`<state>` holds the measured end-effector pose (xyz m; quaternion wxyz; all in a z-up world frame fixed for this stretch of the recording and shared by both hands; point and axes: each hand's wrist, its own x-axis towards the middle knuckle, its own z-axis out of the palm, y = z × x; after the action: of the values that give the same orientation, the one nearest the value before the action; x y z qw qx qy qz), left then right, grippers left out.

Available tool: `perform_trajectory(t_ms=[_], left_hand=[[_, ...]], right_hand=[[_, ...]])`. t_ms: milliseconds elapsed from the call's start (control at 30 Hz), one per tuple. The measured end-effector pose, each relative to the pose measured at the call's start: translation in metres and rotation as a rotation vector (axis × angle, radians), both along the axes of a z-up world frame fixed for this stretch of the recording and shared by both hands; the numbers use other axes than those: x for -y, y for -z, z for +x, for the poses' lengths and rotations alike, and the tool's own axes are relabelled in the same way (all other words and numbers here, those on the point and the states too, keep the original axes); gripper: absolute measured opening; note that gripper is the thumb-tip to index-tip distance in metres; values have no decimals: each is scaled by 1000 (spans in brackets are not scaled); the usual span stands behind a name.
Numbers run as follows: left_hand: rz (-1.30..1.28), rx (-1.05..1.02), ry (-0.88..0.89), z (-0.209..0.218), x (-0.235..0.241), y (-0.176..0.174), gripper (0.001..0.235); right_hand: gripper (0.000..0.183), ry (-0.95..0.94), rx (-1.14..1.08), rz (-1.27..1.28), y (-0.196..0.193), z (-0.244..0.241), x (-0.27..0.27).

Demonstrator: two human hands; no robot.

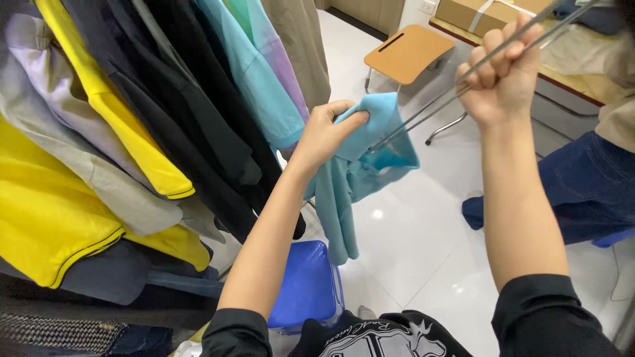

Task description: The person unpacks a light blue shirt from a cardboard box, removes it from a plastic bag, and places it on a hanger among other clothes. They then remove the shirt from the hanger, lay it on a table, and fold it neatly by hand.

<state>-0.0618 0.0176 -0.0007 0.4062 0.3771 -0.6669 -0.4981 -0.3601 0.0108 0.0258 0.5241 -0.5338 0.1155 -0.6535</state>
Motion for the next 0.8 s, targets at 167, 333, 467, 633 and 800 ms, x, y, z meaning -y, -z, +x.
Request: perform_trajectory(t_ms=[167, 333, 467, 633, 800], left_hand=[[-110, -150, 94, 12, -2, 14, 17], [-185, -290, 59, 47, 11, 30, 8], [-194, -328, 3, 68, 28, 51, 13], [-210, -365, -145, 75, 40, 74, 17], [-179, 500, -483, 106, 60, 90, 23]], right_hand=[[44, 16, -37, 71, 61, 20, 32], [29, 306, -191, 345, 118, 28, 45], [42, 477, -388, 383, 125, 32, 30], [41, 563, -555, 200, 120, 34, 11], [16, 616, -821, 155, 112, 30, -13]])
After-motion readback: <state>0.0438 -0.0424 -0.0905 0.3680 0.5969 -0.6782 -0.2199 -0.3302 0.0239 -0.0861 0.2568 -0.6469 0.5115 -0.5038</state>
